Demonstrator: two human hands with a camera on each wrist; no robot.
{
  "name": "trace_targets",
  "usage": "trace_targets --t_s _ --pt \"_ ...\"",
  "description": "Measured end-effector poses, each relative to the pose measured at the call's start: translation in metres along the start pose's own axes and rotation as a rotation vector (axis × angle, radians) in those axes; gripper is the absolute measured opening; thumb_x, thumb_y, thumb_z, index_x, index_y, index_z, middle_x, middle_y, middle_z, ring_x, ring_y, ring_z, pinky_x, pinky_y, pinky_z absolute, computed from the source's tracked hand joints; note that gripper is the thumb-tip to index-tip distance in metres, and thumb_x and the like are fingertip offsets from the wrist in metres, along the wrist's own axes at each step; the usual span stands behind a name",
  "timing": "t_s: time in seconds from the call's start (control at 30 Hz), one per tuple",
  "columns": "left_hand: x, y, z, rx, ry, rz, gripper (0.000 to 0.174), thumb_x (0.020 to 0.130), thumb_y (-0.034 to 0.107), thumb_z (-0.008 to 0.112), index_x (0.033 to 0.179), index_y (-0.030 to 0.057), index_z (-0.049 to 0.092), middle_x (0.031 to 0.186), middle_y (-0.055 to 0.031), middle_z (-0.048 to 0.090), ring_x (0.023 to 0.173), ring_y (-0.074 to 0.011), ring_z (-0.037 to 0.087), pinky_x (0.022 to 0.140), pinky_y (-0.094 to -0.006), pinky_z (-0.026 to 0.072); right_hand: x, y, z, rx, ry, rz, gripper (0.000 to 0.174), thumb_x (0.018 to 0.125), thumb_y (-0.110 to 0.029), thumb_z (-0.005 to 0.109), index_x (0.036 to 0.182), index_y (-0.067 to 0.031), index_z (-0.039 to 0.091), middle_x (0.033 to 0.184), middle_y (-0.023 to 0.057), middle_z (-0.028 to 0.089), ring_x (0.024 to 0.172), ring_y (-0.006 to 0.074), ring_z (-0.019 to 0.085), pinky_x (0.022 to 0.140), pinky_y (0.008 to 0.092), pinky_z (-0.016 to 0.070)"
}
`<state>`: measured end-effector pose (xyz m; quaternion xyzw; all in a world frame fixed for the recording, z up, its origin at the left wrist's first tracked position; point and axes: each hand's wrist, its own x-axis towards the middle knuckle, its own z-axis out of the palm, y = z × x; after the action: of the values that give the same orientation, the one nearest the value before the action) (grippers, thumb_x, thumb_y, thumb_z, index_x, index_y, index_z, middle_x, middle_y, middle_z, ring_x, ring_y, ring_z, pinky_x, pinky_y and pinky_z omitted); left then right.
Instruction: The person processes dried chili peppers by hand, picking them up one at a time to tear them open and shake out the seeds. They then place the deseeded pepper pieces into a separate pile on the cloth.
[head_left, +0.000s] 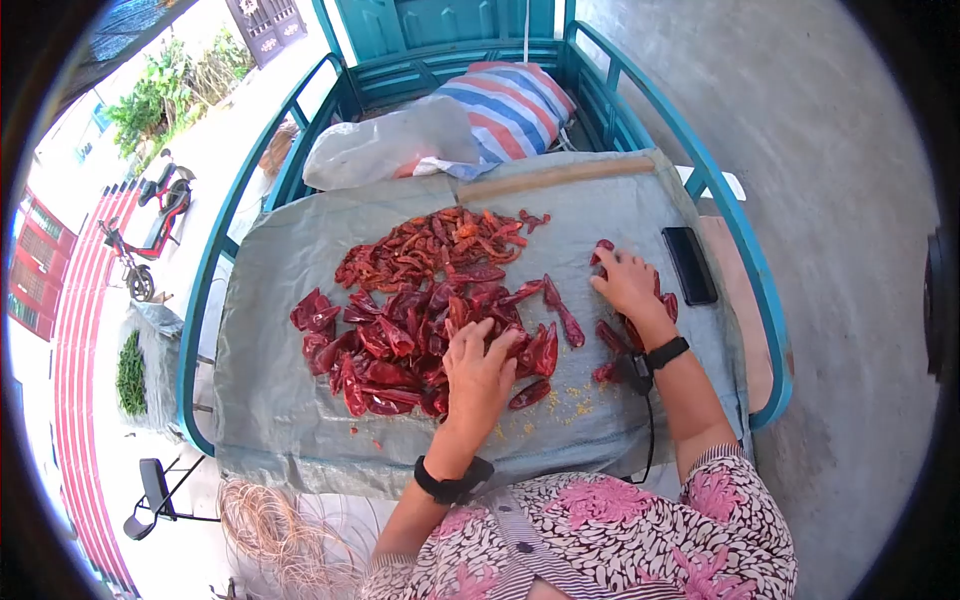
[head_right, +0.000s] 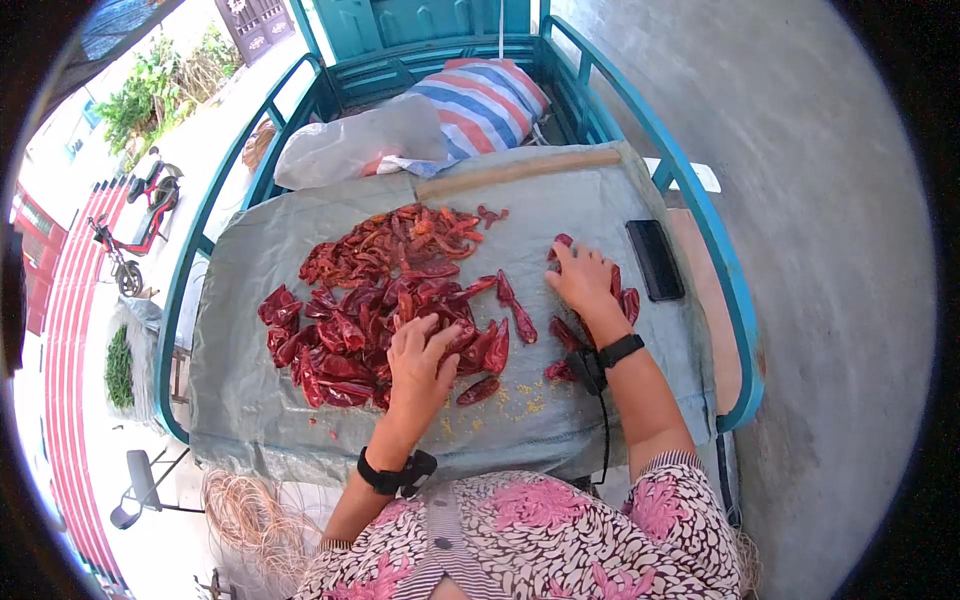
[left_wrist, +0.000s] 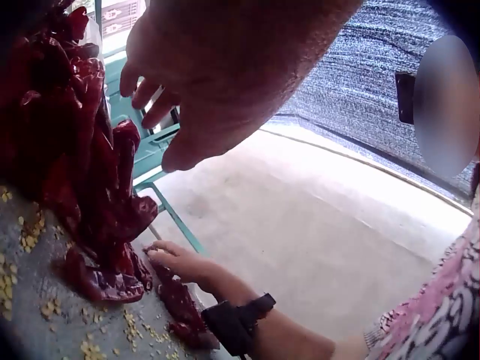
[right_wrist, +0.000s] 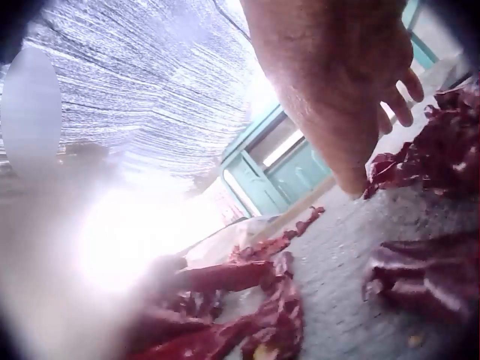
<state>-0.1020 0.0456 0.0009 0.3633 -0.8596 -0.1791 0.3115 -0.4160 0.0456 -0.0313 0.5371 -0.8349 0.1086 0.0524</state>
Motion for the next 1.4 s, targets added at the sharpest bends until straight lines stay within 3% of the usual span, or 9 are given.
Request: trace_targets --t_s 0.13,0.43,0.5,0.63,0.77,0.9,1.07,1.17,1.4 --pt "-0.004 0.007 0.004 0.004 -0.007 0.023 0.044 0.084 0.007 0.075 0.127 0.0164 0.070 0.141 -0.0127 0.056 0.138 -0.0395 0.044 0.110 -0.0520 0.0365 0.006 0.011 0.013 0.213 -0.098 -0.178 0.034 0.085 -0.017 0.073 0.119 -0.0148 0.068 0.120 0.0119 0.066 0.113 0.0364 0.060 0.093 0.0498 0.0499" --pt "0.003 0.006 -0.005 -0.106 0.117 0.038 0.041 0.086 -0.002 0.070 0.125 0.0099 0.068 0.135 -0.0129 0.060 0.125 -0.0365 0.055 0.105 -0.0464 0.0438 -0.024 -0.021 -0.021 0.600 0.049 -0.238 0.019 0.086 -0.006 0.066 0.104 -0.0065 0.073 0.103 0.0129 0.071 0.099 0.0361 0.066 0.089 0.0460 0.0519" --pt "0.009 0.008 -0.007 -0.095 0.165 0.099 0.042 0.089 -0.005 0.067 0.130 0.0043 0.065 0.136 -0.0153 0.059 0.112 -0.0328 0.063 0.095 -0.0409 0.0511 -0.039 -0.041 -0.033 0.671 0.061 -0.403 0.020 0.083 -0.004 0.069 0.102 -0.0064 0.073 0.103 0.0119 0.072 0.099 0.0346 0.066 0.090 0.0447 0.0525" --pt "0.016 0.027 -0.004 -0.454 0.205 -0.089 0.047 0.093 -0.007 0.066 0.139 0.0037 0.061 0.138 -0.0184 0.055 0.101 -0.0248 0.066 0.078 -0.0330 0.0567 -0.072 -0.077 -0.044 0.639 0.090 -0.769 0.017 0.081 -0.005 0.069 0.098 -0.0070 0.071 0.104 0.0087 0.071 0.099 0.0318 0.065 0.088 0.0410 0.0528" --pt "0.011 0.010 0.004 -0.350 0.105 -0.054 0.038 0.092 -0.002 0.070 0.129 0.0073 0.066 0.125 -0.0176 0.057 0.108 -0.0334 0.063 0.087 -0.0384 0.0561 -0.088 -0.091 -0.047 0.611 0.049 -0.830 0.020 0.078 0.000 0.074 0.096 -0.0074 0.070 0.106 0.0069 0.070 0.097 0.0274 0.064 0.090 0.0409 0.0527" --pt "0.008 0.007 -0.003 -0.304 0.213 -0.123 0.023 0.090 -0.004 0.071 0.112 0.0039 0.067 0.113 -0.0161 0.059 0.104 -0.0319 0.063 0.084 -0.0366 0.0556 -0.084 -0.082 -0.047 0.700 0.102 -0.751 0.014 0.084 -0.007 0.070 0.098 -0.0074 0.070 0.106 0.0072 0.070 0.100 0.0301 0.064 0.088 0.0402 0.0520" --pt "0.016 0.003 -0.008 -0.189 0.304 -0.034 0.026 0.094 -0.004 0.068 0.118 0.0039 0.067 0.126 -0.0157 0.057 0.098 -0.0219 0.065 0.076 -0.0318 0.0563 -0.070 -0.064 -0.064 0.761 0.098 -0.496 0.023 0.087 -0.014 0.075 0.109 -0.0088 0.071 0.113 0.0094 0.071 0.109 0.0328 0.065 0.096 0.0431 0.0497" --pt "0.009 0.008 -0.007 -0.391 0.191 -0.208 0.030 0.092 -0.006 0.067 0.120 0.0054 0.067 0.125 -0.0161 0.059 0.099 -0.0273 0.065 0.079 -0.0356 0.0561 -0.071 -0.036 -0.057 0.361 0.108 -0.303 0.031 0.085 -0.018 0.075 0.115 -0.0124 0.071 0.112 0.0093 0.071 0.111 0.0301 0.063 0.102 0.0458 0.0427" --pt "-0.001 0.008 -0.003 -0.255 0.133 -0.024 0.024 0.090 -0.005 0.068 0.111 0.0063 0.069 0.113 -0.0121 0.066 0.100 -0.0317 0.067 0.084 -0.0372 0.0559 -0.089 -0.004 -0.030 0.083 -0.008 -0.260 0.034 0.084 -0.015 0.075 0.118 -0.0138 0.069 0.100 0.0057 0.069 0.100 0.0272 0.061 0.107 0.0489 0.0350"
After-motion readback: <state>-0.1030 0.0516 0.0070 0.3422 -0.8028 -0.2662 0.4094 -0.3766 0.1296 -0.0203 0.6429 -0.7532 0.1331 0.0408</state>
